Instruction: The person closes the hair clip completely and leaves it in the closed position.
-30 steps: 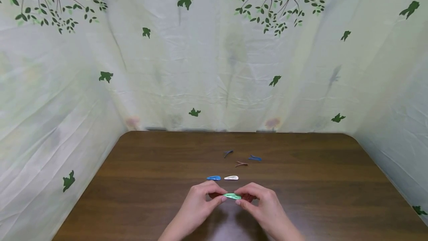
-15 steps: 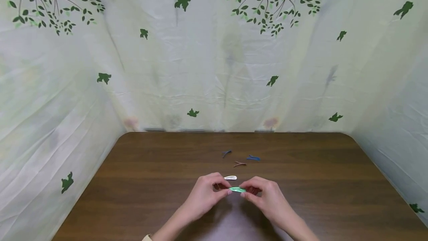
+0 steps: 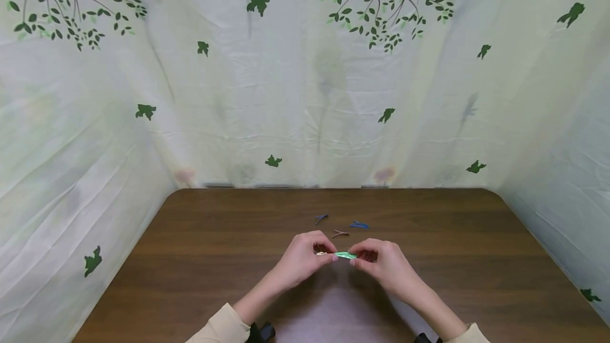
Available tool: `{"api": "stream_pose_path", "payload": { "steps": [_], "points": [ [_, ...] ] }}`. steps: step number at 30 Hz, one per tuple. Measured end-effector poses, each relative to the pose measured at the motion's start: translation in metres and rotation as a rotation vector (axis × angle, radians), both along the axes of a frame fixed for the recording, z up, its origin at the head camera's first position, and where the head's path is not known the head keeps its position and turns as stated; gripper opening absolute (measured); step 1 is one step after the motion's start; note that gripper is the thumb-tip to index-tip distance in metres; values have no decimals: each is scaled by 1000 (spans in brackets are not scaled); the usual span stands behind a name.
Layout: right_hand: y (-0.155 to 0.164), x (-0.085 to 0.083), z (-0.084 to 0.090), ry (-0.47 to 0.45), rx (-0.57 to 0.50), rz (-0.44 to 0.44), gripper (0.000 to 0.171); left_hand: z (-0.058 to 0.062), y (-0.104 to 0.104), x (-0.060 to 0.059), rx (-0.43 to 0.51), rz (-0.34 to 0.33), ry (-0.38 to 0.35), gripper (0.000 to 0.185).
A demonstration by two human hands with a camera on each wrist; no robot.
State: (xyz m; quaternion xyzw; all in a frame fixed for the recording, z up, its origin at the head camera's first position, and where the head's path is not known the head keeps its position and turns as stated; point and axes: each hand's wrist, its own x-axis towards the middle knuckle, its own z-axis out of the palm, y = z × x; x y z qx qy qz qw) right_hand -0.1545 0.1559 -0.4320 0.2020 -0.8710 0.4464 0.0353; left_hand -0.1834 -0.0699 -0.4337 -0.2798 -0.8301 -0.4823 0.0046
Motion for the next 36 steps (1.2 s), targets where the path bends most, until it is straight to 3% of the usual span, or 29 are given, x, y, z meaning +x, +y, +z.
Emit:
{"api": "stream_pose_path", "payload": {
  "steps": [4, 18, 26, 36],
  "points": [
    [6, -7, 1, -41, 14, -20, 15, -2, 7, -8, -12, 2, -15, 6],
    [19, -29, -5, -56, 81, -25, 13, -12, 25, -30, -83, -3, 3, 5],
    [19, -37, -12, -91, 114, -20, 10, -23, 27, -35, -100, -12, -11, 6],
    [21, -46, -20, -140, 112, -6, 8, -27, 31, -40, -158, -9, -18, 5]
  ]
}}
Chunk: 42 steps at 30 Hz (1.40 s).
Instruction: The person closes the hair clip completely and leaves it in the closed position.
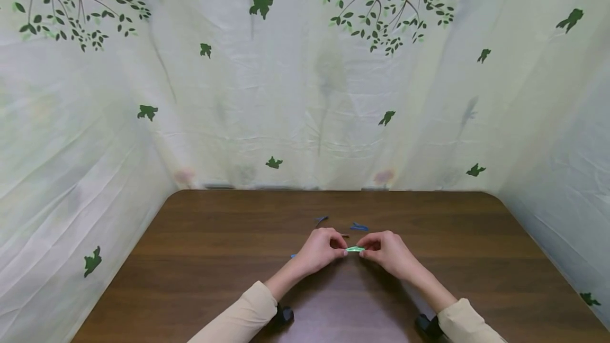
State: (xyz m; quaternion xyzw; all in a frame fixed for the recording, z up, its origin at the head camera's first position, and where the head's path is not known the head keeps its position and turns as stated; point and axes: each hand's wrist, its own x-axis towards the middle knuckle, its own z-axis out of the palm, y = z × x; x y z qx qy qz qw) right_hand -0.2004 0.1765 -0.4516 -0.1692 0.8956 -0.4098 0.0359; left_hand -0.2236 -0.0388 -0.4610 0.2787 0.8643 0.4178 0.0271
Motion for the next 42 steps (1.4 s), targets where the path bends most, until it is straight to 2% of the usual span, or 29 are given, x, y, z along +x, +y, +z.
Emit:
{"api": "stream_pose_path", "payload": {
  "steps": [12, 23, 30, 39, 42],
  "points": [
    [2, -8, -8, -31, -6, 44, 9, -2, 3, -3, -52, -1, -44, 5],
    [4, -12, -11, -37, 14, 88, 9, -5, 4, -6, -121, -7, 9, 8],
    [3, -12, -11, -35, 44, 98, 10, -8, 6, -7, -133, -32, 22, 9],
    [3, -9, -10, -25, 39, 99, 11, -7, 5, -8, -142, -59, 46, 8],
    [3, -10, -10, -21, 37, 99, 9, -4, 2, -6, -135, -60, 33, 8]
  ]
}}
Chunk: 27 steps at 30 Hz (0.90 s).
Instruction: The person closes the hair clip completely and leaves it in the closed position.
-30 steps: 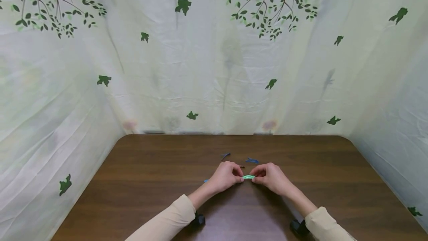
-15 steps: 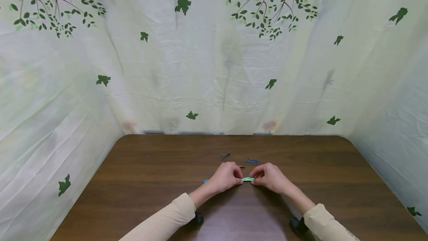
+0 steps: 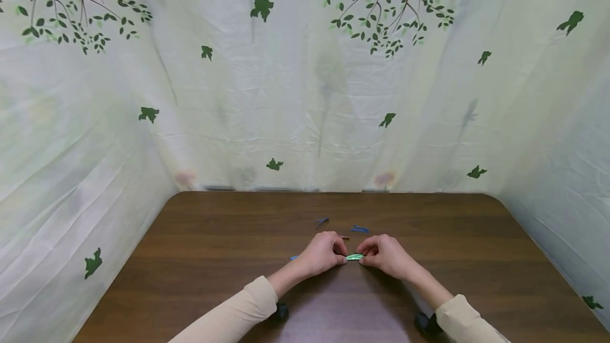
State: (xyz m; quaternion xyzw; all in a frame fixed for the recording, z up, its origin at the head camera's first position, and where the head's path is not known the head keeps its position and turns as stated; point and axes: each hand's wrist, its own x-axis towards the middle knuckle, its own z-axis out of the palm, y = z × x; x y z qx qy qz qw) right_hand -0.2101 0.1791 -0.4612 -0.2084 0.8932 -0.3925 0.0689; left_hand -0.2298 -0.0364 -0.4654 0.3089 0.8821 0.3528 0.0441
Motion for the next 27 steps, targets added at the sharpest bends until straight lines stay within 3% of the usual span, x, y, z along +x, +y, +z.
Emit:
{"api": "stream_pose_path", "payload": {
  "steps": [8, 17, 20, 27],
  "points": [
    [-1, 0, 1, 39, -4, -52, 8, 7, -10, -1, 61, 65, -16, 5],
    [-9, -9, 4, 116, 11, -53, 12, 11, -18, -9, 112, 165, -31, 7],
    [-12, -11, 3, 149, 26, -43, 15, 11, -18, -11, 113, 177, -42, 6],
    [-17, -19, 2, 191, 63, -26, 19, 6, -20, -16, 99, 173, 16, 7]
  ]
}}
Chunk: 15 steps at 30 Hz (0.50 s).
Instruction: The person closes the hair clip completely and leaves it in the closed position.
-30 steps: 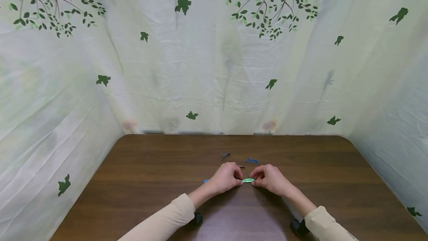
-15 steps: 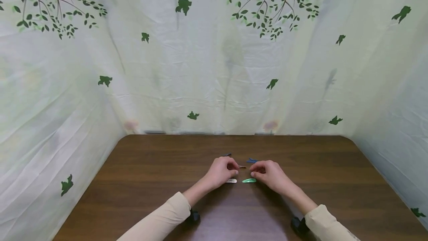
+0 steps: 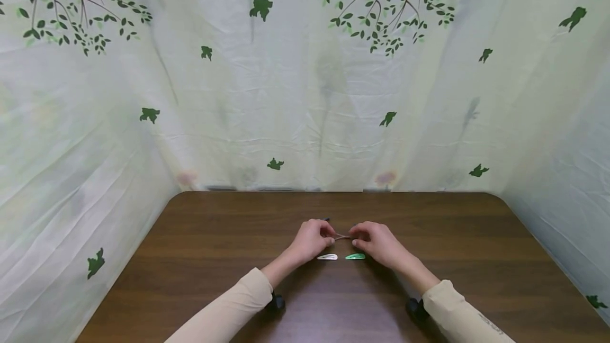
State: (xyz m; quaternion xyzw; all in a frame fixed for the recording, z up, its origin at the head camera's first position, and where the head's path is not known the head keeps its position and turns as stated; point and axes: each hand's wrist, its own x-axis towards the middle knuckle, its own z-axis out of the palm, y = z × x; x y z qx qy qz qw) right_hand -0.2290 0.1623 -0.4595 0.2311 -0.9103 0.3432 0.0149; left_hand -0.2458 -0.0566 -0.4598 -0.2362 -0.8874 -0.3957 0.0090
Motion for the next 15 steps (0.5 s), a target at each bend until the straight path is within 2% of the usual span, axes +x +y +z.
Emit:
{"api": "stream_pose_path", "payload": {
  "steps": [4, 7, 11, 15],
  "points": [
    [-2, -7, 0, 25, 1, 47, 18, 0, -1, -3, -25, 27, -20, 9],
    [-5, -12, -1, 2, -4, 63, 16, 2, -3, -4, -47, 37, -34, 10],
    [-9, -18, -1, -52, -11, 49, 15, 3, -5, -6, -54, 15, -48, 10],
    [-12, -21, -3, -48, -9, 37, 14, 3, -9, -9, -34, -10, -72, 10]
  ]
}}
